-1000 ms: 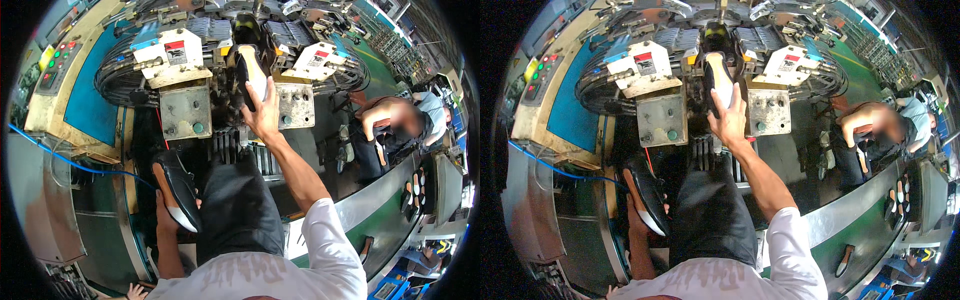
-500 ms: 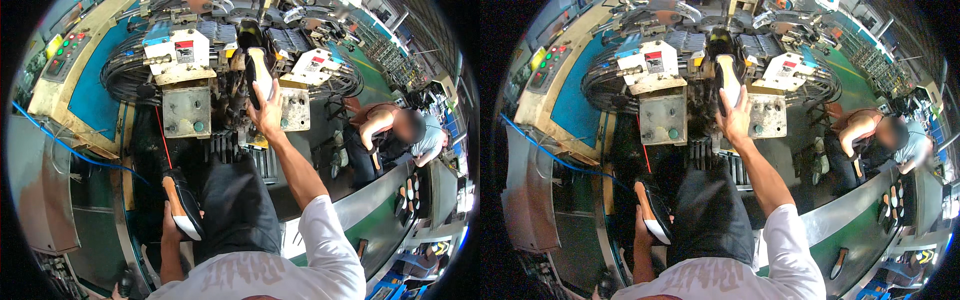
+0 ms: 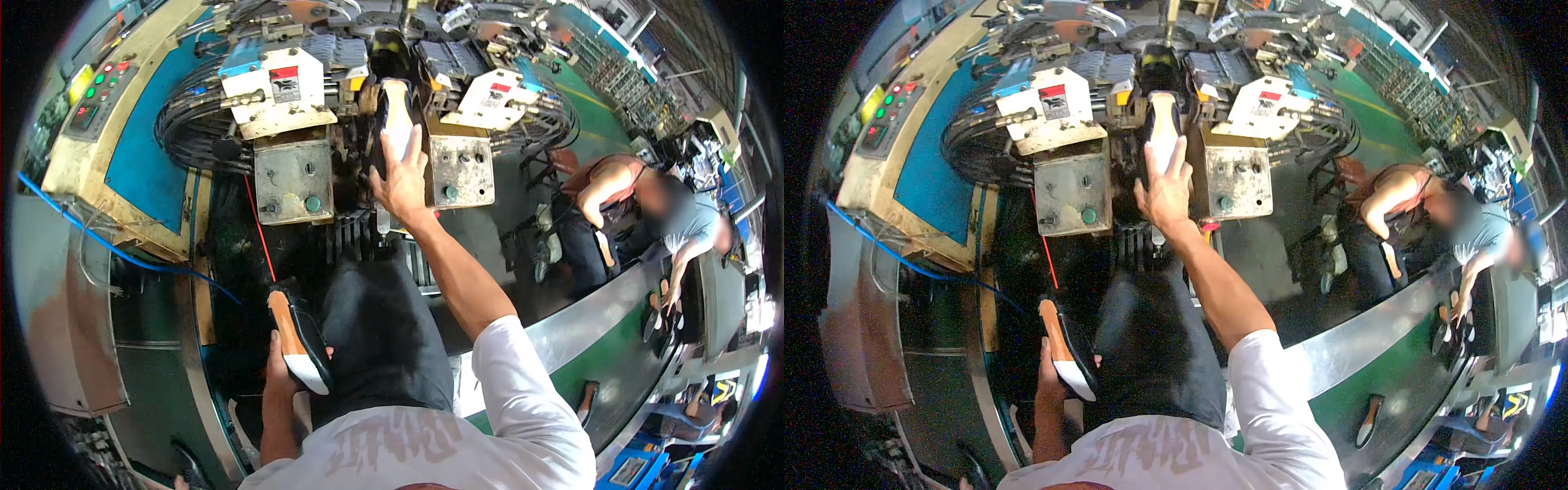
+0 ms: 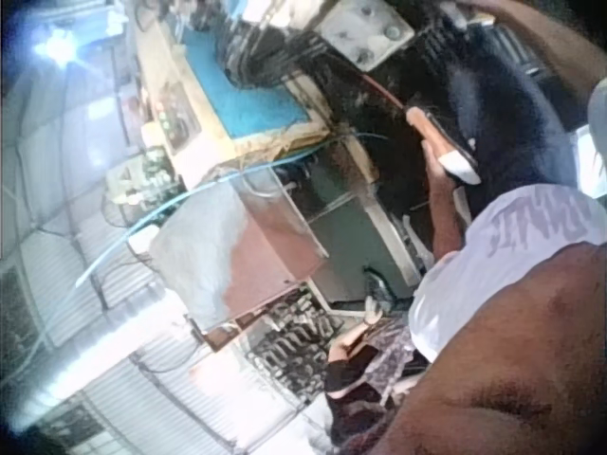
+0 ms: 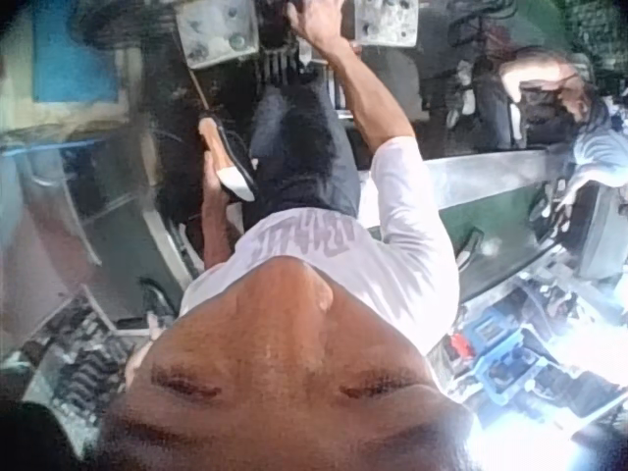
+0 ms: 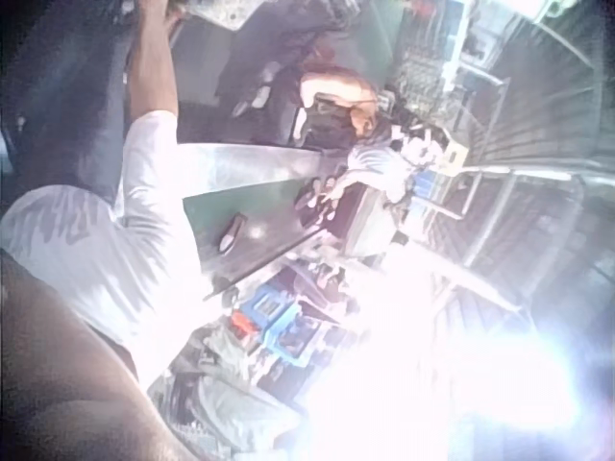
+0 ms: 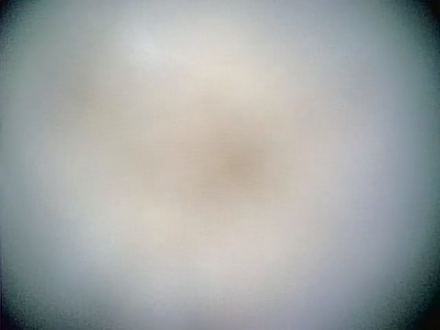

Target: The recorder is operating an industrial machine to attach soles to shoe uppers, removing finished shoes from the machine and placing them on a conveyor belt while loading new components.

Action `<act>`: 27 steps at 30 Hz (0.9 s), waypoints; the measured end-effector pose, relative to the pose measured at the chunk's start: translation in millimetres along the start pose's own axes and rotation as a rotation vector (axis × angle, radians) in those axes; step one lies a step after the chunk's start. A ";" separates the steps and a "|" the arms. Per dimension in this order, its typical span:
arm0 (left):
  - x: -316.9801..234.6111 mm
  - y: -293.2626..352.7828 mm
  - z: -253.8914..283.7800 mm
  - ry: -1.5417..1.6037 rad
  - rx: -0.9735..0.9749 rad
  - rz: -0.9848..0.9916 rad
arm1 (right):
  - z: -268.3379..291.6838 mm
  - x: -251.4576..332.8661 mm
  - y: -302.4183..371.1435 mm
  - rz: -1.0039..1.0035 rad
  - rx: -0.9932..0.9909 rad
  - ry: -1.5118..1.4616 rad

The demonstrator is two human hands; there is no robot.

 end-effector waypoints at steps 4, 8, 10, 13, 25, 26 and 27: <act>-3.6 -6.4 -21.4 -0.086 0.130 0.043 | -3.2 -2.3 -7.9 -0.009 0.039 -0.030; 0.7 -21.4 -45.3 -0.180 0.071 0.079 | -14.9 -11.4 -57.7 -0.014 0.027 0.048; -2.8 -24.8 -47.3 -0.279 0.060 0.047 | -20.8 -7.2 -80.7 -0.050 0.062 0.011; -2.9 -37.5 -65.1 -0.229 0.030 0.088 | -28.5 -14.0 -115.5 -0.064 0.091 0.024; -17.0 -92.6 -118.3 -0.149 0.230 0.038 | 1.8 13.9 -145.3 -0.084 0.293 -0.156; -14.5 -98.5 -124.1 -0.120 0.312 0.079 | 2.1 1.4 -144.3 -0.065 0.261 -0.137; -14.9 -103.8 -127.0 -0.097 0.390 0.106 | -1.4 -10.1 -146.0 -0.040 0.220 -0.130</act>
Point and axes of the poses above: each hand's wrist, its own y-axis away from the middle knuckle, its own z-axis out of the back of the hand, x = y × z, the point moved 5 cm from there along -y, towards the middle knuckle, and after that the axes turned 2 degrees about y, right-handed, at the moved point
